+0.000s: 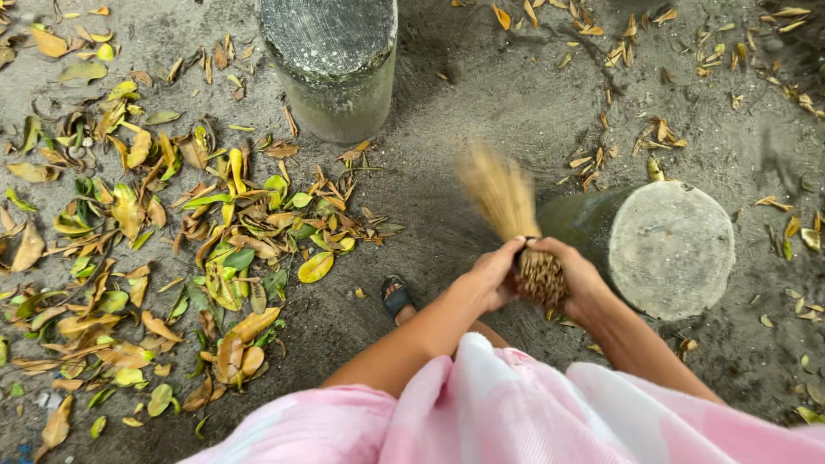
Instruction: The person sweeps dry leaves and dirt from a sandy ground area around concrete pillars and a wooden structure using a hand broom.
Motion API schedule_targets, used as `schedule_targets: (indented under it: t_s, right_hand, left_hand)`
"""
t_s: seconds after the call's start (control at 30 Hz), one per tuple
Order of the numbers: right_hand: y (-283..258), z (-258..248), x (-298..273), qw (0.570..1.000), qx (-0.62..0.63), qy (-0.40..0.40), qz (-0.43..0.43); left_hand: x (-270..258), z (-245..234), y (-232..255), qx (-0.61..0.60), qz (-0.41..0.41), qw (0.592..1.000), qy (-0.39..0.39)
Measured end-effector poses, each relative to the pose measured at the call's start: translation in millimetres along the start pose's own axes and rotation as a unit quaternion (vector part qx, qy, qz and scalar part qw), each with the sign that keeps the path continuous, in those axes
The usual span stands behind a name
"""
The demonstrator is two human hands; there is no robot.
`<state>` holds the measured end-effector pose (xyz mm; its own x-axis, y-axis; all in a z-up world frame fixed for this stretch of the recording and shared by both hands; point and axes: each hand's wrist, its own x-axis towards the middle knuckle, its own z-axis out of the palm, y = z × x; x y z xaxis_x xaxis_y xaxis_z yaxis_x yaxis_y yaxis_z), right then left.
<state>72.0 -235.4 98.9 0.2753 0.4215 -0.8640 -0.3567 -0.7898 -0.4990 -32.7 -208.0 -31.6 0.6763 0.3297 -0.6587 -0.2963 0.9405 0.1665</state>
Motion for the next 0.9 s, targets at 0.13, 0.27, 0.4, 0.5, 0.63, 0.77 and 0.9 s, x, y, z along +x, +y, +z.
schedule_targets:
  t_s: [0.13, 0.27, 0.4, 0.5, 0.63, 0.77, 0.9]
  right_hand:
    - [-18, -45, 110, 0.999, 0.028, -0.016, 0.034]
    - [-36, -55, 183, 0.992, -0.018, -0.054, 0.112]
    - [-22, -12, 133, 0.988, -0.108, -0.079, 0.072]
    - [8, -7, 53, 0.997, -0.038, -0.070, 0.015]
    - [28, 7, 32, 0.993, 0.095, -0.032, -0.060]
    - [1, 49, 89, 0.995, 0.093, 0.026, -0.021]
    - [6, 110, 117, 0.969, -0.035, -0.219, 0.111]
  left_hand:
    - [19, 1, 12, 0.127, -0.026, 0.992, 0.011]
    - [37, -34, 16, 0.084, -0.017, 0.995, 0.042]
    - [30, -49, 7, 0.023, -0.030, 0.994, 0.099]
    - [10, -21, 0, 0.013, -0.031, 0.995, 0.090]
    - [-6, 4, 5, 0.064, -0.027, 0.995, 0.077]
    - [18, -26, 34, -0.030, 0.003, 0.997, 0.074]
    - [0, -80, 62, -0.179, 0.006, 0.973, 0.149]
